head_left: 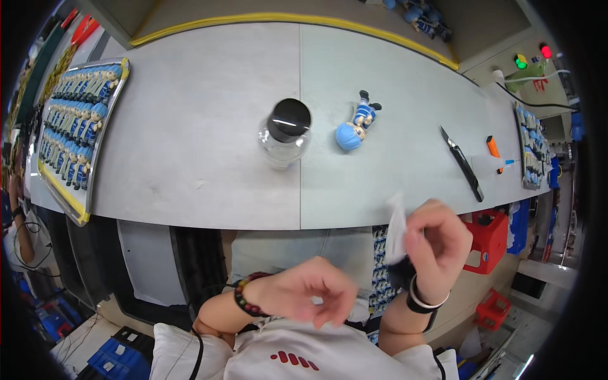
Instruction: Cleaning miniature blue figures by applying liquid with a dropper and wiping them with a tissue.
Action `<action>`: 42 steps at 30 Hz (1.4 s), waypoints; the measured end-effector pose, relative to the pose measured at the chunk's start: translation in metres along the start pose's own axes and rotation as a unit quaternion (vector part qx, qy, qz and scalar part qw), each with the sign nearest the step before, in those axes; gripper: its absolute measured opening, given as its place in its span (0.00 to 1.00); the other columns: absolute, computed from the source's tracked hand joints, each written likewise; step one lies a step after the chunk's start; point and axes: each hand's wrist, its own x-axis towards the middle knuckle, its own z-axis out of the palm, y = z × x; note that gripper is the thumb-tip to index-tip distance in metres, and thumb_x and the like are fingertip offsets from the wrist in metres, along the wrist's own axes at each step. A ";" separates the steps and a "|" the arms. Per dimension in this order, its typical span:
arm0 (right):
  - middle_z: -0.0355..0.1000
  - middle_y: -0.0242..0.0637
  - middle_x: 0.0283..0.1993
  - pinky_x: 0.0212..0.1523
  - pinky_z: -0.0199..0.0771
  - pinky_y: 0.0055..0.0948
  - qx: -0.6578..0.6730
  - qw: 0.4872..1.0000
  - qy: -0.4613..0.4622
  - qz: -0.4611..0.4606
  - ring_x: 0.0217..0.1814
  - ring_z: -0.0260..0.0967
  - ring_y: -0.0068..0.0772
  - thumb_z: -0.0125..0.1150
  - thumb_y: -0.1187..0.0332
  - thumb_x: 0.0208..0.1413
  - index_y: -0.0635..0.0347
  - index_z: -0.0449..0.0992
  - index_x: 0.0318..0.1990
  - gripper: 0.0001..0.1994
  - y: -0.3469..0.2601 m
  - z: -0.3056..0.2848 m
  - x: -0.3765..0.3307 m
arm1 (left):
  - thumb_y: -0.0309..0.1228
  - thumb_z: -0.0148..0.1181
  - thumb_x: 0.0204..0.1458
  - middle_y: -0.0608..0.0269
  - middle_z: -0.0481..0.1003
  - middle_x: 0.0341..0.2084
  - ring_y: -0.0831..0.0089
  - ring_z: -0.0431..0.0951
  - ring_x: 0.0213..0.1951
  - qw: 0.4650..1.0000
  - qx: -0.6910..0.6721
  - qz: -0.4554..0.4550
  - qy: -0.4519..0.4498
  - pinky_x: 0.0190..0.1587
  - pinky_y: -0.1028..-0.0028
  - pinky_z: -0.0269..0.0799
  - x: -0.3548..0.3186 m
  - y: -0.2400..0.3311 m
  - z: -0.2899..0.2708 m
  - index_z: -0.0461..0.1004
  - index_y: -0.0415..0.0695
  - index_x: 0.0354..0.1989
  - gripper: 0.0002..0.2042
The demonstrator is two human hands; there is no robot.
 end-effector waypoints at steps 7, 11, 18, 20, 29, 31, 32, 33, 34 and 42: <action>0.69 0.32 0.22 0.24 0.55 0.19 0.253 0.955 -0.142 0.055 0.21 0.56 0.20 0.59 0.77 0.38 0.65 0.74 0.25 0.04 0.009 0.012 -0.015 | 0.32 0.71 0.34 0.64 0.69 0.32 0.85 0.63 0.20 0.952 0.175 0.026 0.250 0.25 0.85 0.62 -0.002 0.016 0.016 0.57 0.40 0.47 0.33; 0.68 0.31 0.21 0.23 0.54 0.18 0.286 0.940 -0.158 0.098 0.20 0.56 0.18 0.59 0.78 0.40 0.65 0.74 0.27 0.04 0.014 0.011 -0.019 | 0.27 0.70 0.35 0.67 0.69 0.30 0.85 0.63 0.22 0.945 0.135 0.026 0.298 0.25 0.85 0.59 0.008 0.017 0.019 0.63 0.40 0.40 0.25; 0.68 0.31 0.23 0.24 0.55 0.17 0.283 0.934 -0.191 0.105 0.22 0.57 0.18 0.57 0.80 0.44 0.66 0.74 0.31 0.05 0.019 0.009 -0.019 | 0.22 0.65 0.41 0.72 0.69 0.20 0.89 0.62 0.22 0.952 0.158 0.071 0.253 0.22 0.84 0.54 0.008 0.006 0.010 0.68 0.40 0.25 0.09; 0.69 0.32 0.25 0.25 0.56 0.17 0.304 0.930 -0.170 0.117 0.23 0.58 0.18 0.57 0.80 0.44 0.66 0.74 0.31 0.05 0.019 0.011 -0.022 | 0.24 0.65 0.42 0.72 0.69 0.20 0.89 0.62 0.22 0.941 0.196 0.070 0.268 0.22 0.84 0.53 0.008 0.009 0.012 0.70 0.39 0.26 0.08; 0.70 0.36 0.27 0.29 0.60 0.17 0.377 0.913 -0.119 0.101 0.27 0.63 0.20 0.58 0.82 0.45 0.67 0.70 0.31 0.05 0.022 0.016 -0.023 | 0.28 0.58 0.50 0.68 0.70 0.17 0.86 0.62 0.21 0.934 0.234 0.037 0.267 0.22 0.81 0.56 0.002 0.013 0.011 0.73 0.34 0.26 0.08; 0.69 0.36 0.27 0.28 0.61 0.17 0.379 0.913 -0.113 0.096 0.27 0.63 0.20 0.58 0.82 0.45 0.67 0.69 0.30 0.05 0.023 0.016 -0.023 | 0.28 0.57 0.50 0.67 0.70 0.17 0.85 0.62 0.21 0.931 0.231 0.041 0.279 0.22 0.80 0.57 0.001 0.013 0.012 0.73 0.34 0.27 0.08; 0.69 0.37 0.27 0.28 0.61 0.17 0.382 0.912 -0.113 0.093 0.26 0.63 0.20 0.58 0.82 0.45 0.66 0.69 0.30 0.05 0.024 0.017 -0.022 | 0.27 0.57 0.50 0.66 0.70 0.17 0.84 0.63 0.21 0.934 0.235 0.036 0.267 0.23 0.80 0.58 0.000 0.014 0.011 0.73 0.33 0.28 0.08; 0.69 0.37 0.26 0.28 0.61 0.17 0.385 0.911 -0.113 0.090 0.26 0.63 0.20 0.58 0.83 0.45 0.66 0.68 0.30 0.06 0.024 0.016 -0.022 | 0.27 0.57 0.51 0.64 0.71 0.18 0.83 0.63 0.21 0.937 0.238 0.031 0.254 0.23 0.79 0.58 0.000 0.015 0.011 0.73 0.33 0.28 0.07; 0.69 0.37 0.26 0.28 0.61 0.17 0.385 0.912 -0.112 0.091 0.26 0.63 0.20 0.58 0.83 0.45 0.66 0.68 0.30 0.06 0.024 0.016 -0.022 | 0.27 0.57 0.51 0.64 0.71 0.18 0.83 0.63 0.21 0.937 0.237 0.031 0.254 0.23 0.79 0.58 -0.002 0.016 0.011 0.73 0.33 0.28 0.07; 0.68 0.35 0.26 0.27 0.61 0.16 0.396 0.908 -0.096 0.098 0.26 0.62 0.19 0.57 0.84 0.45 0.65 0.68 0.29 0.06 0.028 0.018 -0.023 | 0.25 0.64 0.44 0.65 0.69 0.13 0.87 0.61 0.19 0.920 0.305 -0.008 0.248 0.19 0.81 0.55 -0.002 0.020 0.010 0.73 0.33 0.22 0.08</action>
